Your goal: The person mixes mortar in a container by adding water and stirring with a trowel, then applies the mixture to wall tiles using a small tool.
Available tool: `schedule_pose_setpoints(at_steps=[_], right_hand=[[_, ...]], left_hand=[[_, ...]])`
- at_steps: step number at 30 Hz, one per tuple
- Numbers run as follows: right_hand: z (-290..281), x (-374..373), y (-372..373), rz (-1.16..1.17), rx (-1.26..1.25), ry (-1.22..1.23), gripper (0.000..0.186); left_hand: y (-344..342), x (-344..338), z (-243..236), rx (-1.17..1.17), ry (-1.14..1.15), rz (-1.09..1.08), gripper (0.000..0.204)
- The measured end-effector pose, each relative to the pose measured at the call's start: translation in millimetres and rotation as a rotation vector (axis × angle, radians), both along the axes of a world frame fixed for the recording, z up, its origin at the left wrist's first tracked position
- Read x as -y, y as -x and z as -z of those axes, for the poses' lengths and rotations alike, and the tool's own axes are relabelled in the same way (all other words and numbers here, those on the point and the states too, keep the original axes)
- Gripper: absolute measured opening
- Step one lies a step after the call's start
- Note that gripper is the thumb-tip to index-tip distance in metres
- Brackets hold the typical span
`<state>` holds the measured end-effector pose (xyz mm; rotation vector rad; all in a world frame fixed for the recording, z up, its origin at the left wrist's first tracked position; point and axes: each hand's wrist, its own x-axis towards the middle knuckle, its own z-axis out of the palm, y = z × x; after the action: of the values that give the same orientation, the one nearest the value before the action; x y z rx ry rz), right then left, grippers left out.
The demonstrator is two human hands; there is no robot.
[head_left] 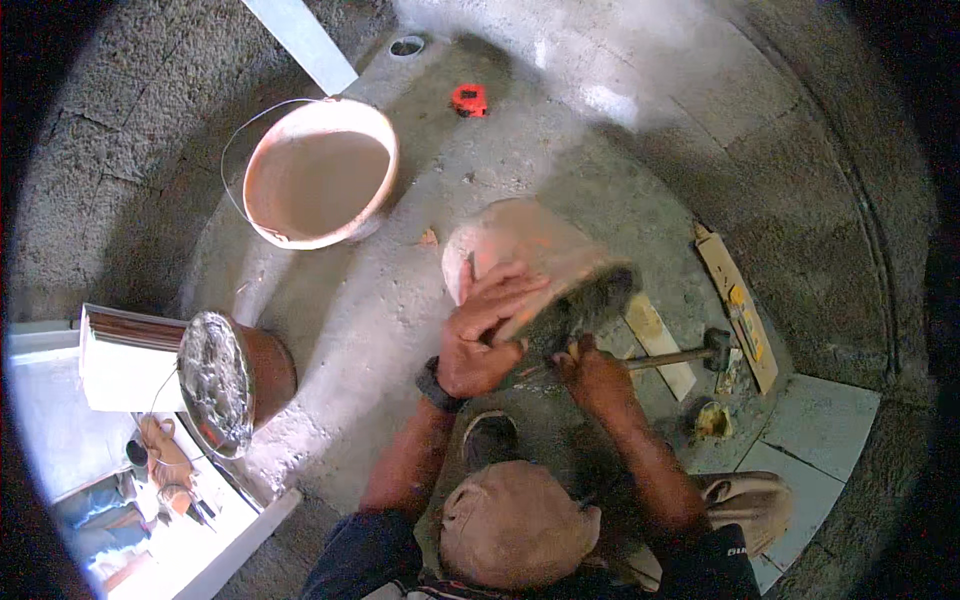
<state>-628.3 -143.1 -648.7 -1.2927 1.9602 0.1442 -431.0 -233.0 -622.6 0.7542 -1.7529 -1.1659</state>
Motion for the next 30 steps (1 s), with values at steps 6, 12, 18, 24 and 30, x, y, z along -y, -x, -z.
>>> schedule_pose_setpoints(at_steps=[6, 12, 18, 24, 30], right_hand=[[34.5, -23.3, -1.1, -0.383, 0.166, 0.29, 0.037], [21.6, -9.2, -23.2, 0.089, 0.849, -0.389, 0.034], [-5.2, -13.1, -32.4, 0.355, 1.329, -0.516, 0.03], [-36.5, -22.1, -43.6, 0.282, 1.612, -0.522, 0.039], [-91.6, 3.5, -73.5, 0.101, 1.271, -0.421, 0.043]], left_hand=[[-7.4, 2.6, 8.4, -0.036, 0.041, 0.096, 0.055], [-22.4, 10.9, 12.9, -0.196, -0.044, 0.012, 0.054], [-29.9, 1.2, 16.6, -0.257, -0.093, -0.195, 0.055], [-78.0, -17.8, 36.9, -0.758, -0.414, -0.58, 0.052], [-142.7, -63.6, 63.5, -0.985, -0.57, -0.969, 0.046]])
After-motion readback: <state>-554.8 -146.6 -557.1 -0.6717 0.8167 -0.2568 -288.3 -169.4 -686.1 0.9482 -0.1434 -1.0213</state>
